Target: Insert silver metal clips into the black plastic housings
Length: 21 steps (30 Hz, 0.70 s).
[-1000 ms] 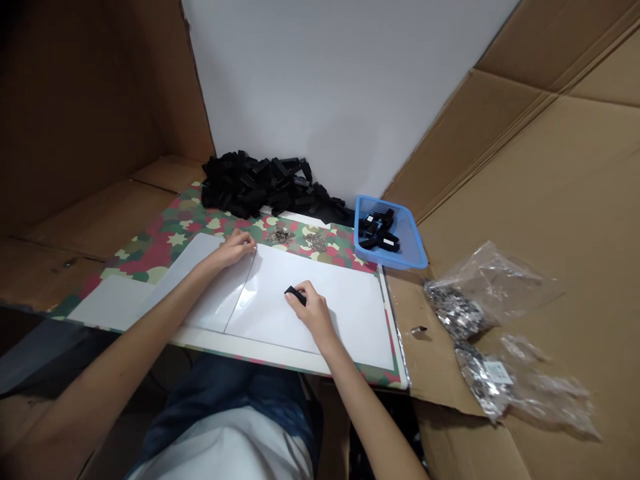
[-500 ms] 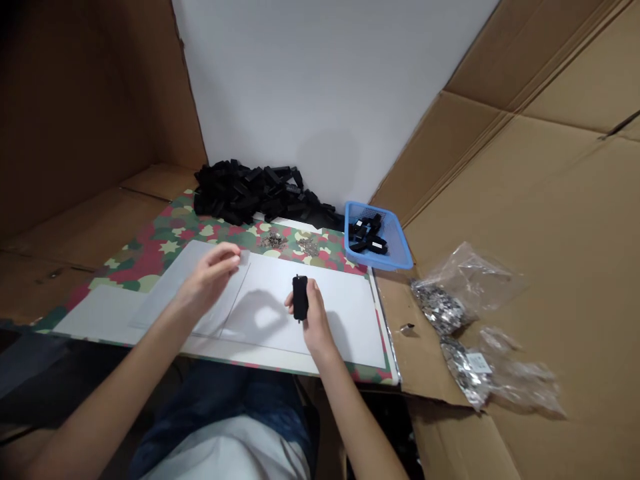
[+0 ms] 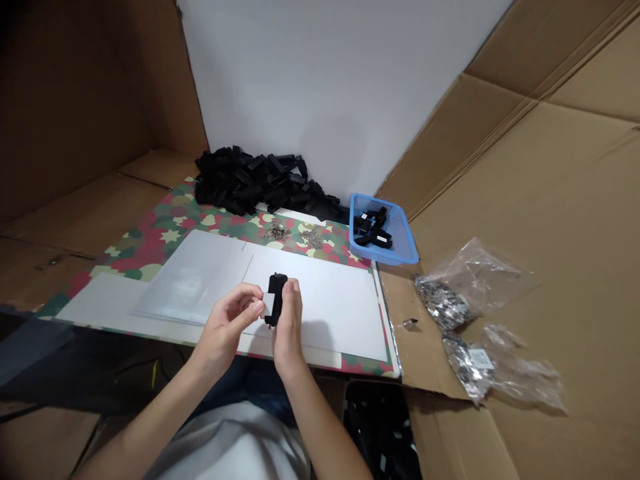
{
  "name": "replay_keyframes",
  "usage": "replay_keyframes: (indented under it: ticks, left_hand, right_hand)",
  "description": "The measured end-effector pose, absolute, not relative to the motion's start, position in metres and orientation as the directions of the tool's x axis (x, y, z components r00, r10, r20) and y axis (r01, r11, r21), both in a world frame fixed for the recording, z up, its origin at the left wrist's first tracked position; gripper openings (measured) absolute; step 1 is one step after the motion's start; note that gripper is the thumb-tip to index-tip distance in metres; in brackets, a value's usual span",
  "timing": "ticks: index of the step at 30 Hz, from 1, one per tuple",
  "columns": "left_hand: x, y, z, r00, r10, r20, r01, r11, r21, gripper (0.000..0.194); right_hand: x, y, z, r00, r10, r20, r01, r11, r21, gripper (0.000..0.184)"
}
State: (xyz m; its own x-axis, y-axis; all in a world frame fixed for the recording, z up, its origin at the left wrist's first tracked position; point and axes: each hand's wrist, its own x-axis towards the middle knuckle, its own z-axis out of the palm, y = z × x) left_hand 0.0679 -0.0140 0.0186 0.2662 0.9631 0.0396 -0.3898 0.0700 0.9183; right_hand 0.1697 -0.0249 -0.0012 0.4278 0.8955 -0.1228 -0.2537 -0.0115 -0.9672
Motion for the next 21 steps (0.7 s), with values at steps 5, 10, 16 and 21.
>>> replay_keyframes:
  ticks: [5,10,16,21]
  left_hand:
    - [0.071,-0.014,0.014,0.243,0.969,0.044,-0.399,0.059,0.915,0.01]
    - [0.07,-0.014,0.013,0.226,0.973,0.044,-0.396,0.051,0.917,0.009]
    - [0.068,-0.014,0.014,0.221,0.974,0.042,-0.384,0.047,0.922,0.01]
    - [0.068,-0.013,0.013,0.216,0.975,0.05,-0.342,0.027,0.939,0.012]
  right_hand:
    - [0.164,-0.024,0.003,0.434,0.894,-0.113,-0.284,0.017,-0.959,0.041]
    - [0.159,-0.023,0.01,0.424,0.896,-0.135,-0.341,0.02,-0.94,0.041]
    - [0.157,-0.022,0.012,0.425,0.891,-0.158,-0.367,0.01,-0.93,0.042]
    - [0.156,-0.023,0.013,0.429,0.889,-0.158,-0.355,0.005,-0.935,0.042]
